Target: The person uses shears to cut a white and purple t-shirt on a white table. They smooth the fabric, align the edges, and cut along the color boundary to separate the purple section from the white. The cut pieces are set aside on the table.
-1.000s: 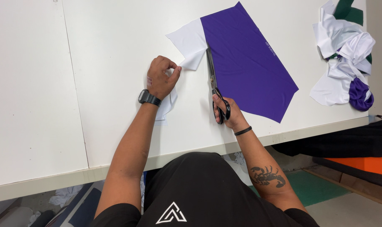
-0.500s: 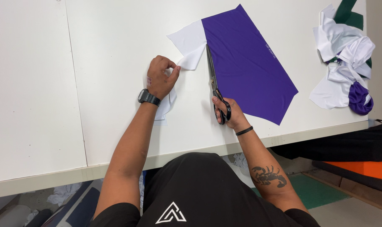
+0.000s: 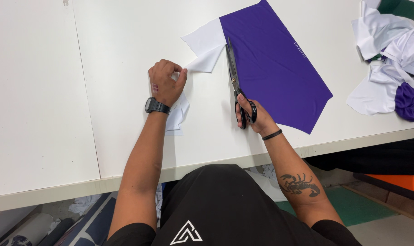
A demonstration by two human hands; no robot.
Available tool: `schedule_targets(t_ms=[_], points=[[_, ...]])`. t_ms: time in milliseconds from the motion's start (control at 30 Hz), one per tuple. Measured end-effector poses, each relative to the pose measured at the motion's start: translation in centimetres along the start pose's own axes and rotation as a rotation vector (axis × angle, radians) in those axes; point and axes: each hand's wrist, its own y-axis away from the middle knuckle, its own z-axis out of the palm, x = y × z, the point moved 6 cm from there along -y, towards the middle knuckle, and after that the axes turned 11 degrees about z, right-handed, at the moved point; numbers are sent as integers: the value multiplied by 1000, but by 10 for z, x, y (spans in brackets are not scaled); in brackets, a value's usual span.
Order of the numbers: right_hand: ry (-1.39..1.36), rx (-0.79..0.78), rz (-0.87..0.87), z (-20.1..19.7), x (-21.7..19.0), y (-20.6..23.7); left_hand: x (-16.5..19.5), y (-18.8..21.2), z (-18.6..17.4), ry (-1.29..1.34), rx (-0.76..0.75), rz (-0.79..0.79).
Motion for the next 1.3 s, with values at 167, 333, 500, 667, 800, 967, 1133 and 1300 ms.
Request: schedule_targets(t_ms=[167,333,500,667,800,967,1133,1300], points=[[-47,-19,-5,0,-12,-10,0,0,1,-6,15,17],[-61,-29,7,3,-17,-16,2,0,1,-18,26,24],[-55,-16,1,5,-20,-18,1,0,3,-20,4,8],[-49,-7,-11,5,-23,-18,1,0,3,-16,6,5],[-54,4,-24,5,-23,-18,-1,1,3,-13,2,-4],[-62,-1,-16,4,-23,-18,-2,1,4,-8,8,1],[-59,4,-7,2,-22,-17,-4,0,4,-2,17,4],[-46,7,-13,0,-22,-16,-4,0,4,6,22,-15]])
